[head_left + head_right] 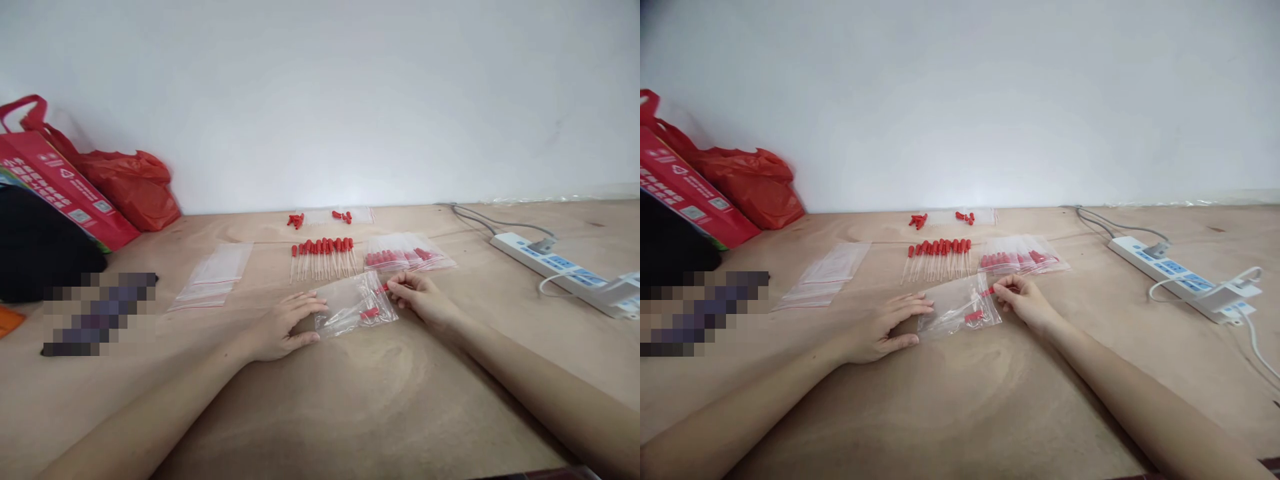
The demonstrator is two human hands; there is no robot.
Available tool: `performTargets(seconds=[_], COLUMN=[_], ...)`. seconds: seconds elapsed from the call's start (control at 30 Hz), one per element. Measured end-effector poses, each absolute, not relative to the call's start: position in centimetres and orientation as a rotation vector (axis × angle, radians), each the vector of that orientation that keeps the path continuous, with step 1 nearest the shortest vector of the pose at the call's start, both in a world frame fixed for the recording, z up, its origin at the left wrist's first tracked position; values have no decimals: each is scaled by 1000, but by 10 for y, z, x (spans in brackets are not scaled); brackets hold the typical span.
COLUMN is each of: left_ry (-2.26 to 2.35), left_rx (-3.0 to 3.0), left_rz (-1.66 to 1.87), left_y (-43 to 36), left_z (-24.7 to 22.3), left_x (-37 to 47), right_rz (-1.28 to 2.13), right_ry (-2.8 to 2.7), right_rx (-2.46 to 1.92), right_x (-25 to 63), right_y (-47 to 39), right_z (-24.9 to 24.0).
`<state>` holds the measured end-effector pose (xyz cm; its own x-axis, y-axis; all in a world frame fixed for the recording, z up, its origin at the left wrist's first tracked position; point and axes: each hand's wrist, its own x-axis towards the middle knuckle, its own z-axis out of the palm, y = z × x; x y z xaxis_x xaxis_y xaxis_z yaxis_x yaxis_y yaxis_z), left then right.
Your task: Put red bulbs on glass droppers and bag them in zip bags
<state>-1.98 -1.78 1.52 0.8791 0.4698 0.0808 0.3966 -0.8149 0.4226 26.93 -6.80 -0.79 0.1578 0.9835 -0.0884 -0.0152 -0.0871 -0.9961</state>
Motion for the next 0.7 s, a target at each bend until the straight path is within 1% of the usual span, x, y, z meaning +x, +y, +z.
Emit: performTargets(seconds=[0.13, 0.43, 0.53, 0.7], left_ry=[641, 641, 629, 607], left_rx=[2648, 2644, 2647, 2668], left_rz=[250, 261, 262, 268], left_y=[-17, -18, -17, -17], left_z=[13, 15, 15, 14], left_x=[-21, -19, -19, -19], right_rz=[1015, 803, 787, 828], right_ry=[-1413, -1671, -1722, -1895], right_rx=[-1420, -1466, -1502, -1262], right_x=[268, 267, 266, 266], right_y=[-69, -65, -65, -70], right_z=[-11, -18, -16, -9])
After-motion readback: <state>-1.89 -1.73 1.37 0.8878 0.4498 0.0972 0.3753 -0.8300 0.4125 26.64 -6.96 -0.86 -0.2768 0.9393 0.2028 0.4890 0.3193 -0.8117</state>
